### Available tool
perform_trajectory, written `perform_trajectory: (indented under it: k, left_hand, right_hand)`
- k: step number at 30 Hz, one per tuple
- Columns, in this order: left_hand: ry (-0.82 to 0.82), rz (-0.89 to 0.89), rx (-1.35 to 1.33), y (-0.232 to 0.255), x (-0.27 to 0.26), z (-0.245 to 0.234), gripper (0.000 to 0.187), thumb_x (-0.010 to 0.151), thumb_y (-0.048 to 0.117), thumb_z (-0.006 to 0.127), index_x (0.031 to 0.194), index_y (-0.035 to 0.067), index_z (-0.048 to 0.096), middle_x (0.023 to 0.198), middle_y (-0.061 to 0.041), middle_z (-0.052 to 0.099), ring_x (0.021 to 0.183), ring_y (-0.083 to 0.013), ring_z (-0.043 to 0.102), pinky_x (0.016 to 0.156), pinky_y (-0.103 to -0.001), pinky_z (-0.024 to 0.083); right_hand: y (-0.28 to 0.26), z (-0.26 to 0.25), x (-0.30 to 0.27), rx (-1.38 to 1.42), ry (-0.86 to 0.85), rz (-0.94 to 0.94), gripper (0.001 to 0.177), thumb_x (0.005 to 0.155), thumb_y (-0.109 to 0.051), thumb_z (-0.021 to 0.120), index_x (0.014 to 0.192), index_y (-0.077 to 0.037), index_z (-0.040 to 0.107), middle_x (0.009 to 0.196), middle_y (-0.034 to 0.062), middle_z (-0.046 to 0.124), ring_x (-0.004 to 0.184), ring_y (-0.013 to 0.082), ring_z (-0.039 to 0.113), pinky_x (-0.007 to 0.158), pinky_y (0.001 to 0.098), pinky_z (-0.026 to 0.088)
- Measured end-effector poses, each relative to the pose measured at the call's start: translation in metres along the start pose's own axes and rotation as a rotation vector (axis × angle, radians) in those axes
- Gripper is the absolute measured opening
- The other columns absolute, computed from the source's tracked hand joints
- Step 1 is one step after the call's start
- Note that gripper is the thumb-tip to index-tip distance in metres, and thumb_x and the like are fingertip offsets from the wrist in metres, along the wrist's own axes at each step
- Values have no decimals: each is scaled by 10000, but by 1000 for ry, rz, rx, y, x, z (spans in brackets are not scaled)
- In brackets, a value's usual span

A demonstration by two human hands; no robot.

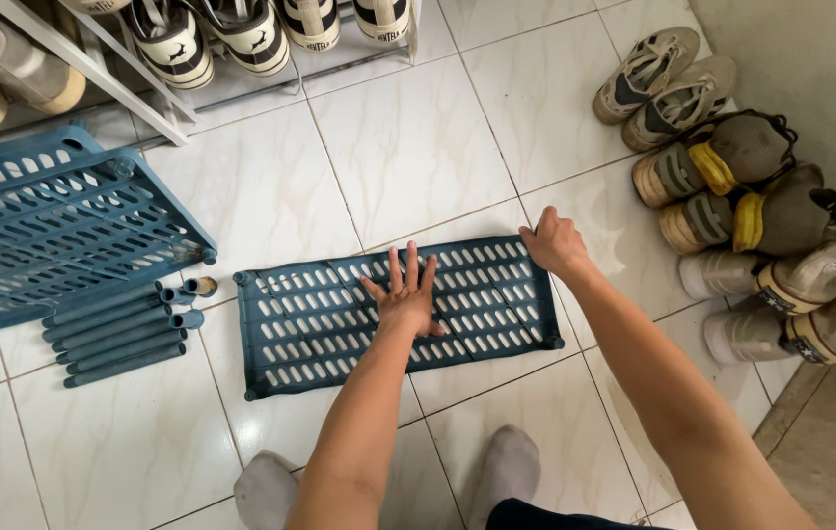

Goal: The person assembles a blue plastic shoe rack by inserting cylindrical legs into the perforated panels. They connect multiple panels together and then place a pair of sneakers onto the assembled rack.

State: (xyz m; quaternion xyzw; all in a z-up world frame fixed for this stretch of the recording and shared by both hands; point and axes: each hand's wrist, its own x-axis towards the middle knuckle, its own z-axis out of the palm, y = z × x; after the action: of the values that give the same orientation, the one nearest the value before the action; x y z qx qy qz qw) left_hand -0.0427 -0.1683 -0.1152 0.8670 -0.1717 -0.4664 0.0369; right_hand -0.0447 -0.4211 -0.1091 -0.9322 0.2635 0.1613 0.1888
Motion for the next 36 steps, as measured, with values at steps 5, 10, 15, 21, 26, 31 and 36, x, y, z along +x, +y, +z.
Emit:
perform_trajectory:
  k: [5,10,15,21,26,31,36]
  left_hand:
    - [-35,-4,4,1,4,-3,1358,715,509,890,1646,329,-81,1681,-57,-329,1528,-347,-316,1134,-830,-44]
    - [-71,-4,16,0,11,-4,1379,708,560,878,1641,328,-109,1678,-61,-332,1523,-361,-322,1115,-846,-47]
    - [-76,-16,11,0,13,-2,1386,697,562,882,1641,335,-107,1679,-53,-329,1525,-354,-318,1119,-849,-53]
    - [-71,-11,2,-1,13,-1,1376,699,548,883,1642,341,-97,1681,-53,-325,1522,-355,-324,1117,-848,-51]
    - [-68,-9,-4,-1,14,-1,1393,684,554,892,1642,337,-95,1682,-56,-327,1518,-364,-329,1114,-848,-54]
    - [-63,-5,-6,-2,17,-1,1414,655,574,899,1646,333,-80,1690,-54,-303,1523,-367,-315,1116,-853,-56]
    - [-49,-2,-14,-3,20,2,1406,654,556,904,1644,341,-70,1692,-43,-298,1525,-359,-316,1116,-849,-59]
  right_hand:
    - [-6,3,0,-47,62,22,458,987,-389,640,1132,31,529,1067,352,656,1014,549,644,860,592,539]
    - [2,4,5,13,65,-75,327,973,-294,656,1055,6,556,979,300,680,967,529,638,834,569,529]
    - [7,4,10,5,53,-171,283,972,-253,670,986,11,568,887,276,682,908,501,648,804,544,526]
    - [5,1,7,0,31,-205,222,943,-216,675,993,-13,602,909,273,694,911,487,659,811,535,536]
    - [-2,-8,1,-23,-14,-192,254,945,-219,677,1088,-23,602,924,293,688,921,505,656,819,555,536]
    - [-10,-13,-16,34,26,13,505,993,-419,626,1111,66,553,967,334,670,935,516,667,811,557,555]
    - [-15,-8,-9,-95,59,103,588,1006,-522,547,1072,59,605,1030,321,677,970,496,676,831,560,555]
